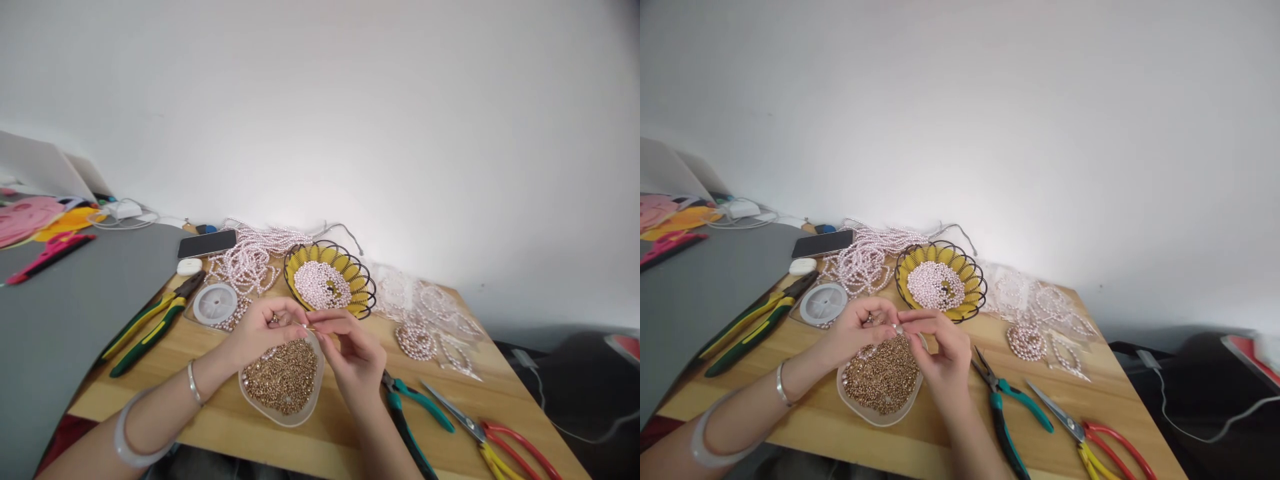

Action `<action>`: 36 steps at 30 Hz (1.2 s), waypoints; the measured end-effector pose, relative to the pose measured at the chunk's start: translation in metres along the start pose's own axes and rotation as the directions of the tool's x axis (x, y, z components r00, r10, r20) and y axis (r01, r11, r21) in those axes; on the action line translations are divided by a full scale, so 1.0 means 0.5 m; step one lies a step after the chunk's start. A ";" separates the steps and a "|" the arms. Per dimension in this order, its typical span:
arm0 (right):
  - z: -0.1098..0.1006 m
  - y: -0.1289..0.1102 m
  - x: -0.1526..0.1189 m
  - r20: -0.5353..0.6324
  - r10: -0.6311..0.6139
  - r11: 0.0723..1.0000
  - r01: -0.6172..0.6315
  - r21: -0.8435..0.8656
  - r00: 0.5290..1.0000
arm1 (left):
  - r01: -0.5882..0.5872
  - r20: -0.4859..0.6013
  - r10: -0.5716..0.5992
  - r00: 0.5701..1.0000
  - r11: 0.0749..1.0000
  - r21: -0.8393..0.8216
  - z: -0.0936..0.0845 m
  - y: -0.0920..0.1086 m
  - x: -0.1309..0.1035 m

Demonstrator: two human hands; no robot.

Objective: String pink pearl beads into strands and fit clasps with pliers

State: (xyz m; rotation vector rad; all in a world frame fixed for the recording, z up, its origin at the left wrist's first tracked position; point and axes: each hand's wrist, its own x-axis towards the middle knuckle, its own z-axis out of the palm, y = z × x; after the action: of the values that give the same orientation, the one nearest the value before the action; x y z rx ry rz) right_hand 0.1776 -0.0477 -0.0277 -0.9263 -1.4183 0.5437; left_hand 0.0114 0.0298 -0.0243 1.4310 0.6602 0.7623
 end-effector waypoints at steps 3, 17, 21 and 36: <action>0.000 0.001 0.001 0.003 -0.019 1.000 0.019 -0.013 1.000 | -0.005 0.007 0.005 1.000 1.000 0.007 -0.001 -0.004 0.000; 0.002 0.004 -0.003 -0.002 -0.017 1.000 0.017 -0.004 1.000 | -0.051 0.023 0.050 0.998 0.998 0.029 -0.003 -0.003 0.000; 0.002 0.001 -0.001 0.004 -0.013 1.000 0.013 -0.010 1.000 | -0.107 0.013 0.107 0.994 0.993 0.045 0.001 0.001 -0.001; 0.027 0.026 0.008 0.069 0.354 0.864 -0.355 0.358 0.933 | -0.443 -0.033 0.461 0.887 0.869 0.221 0.006 -0.007 -0.009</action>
State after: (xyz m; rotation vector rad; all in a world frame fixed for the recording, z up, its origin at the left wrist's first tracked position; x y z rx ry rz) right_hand 0.1678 -0.0343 -0.0369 -0.8837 -1.0952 1.0494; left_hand 0.0111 0.0245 -0.0280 1.7855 0.4788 1.1532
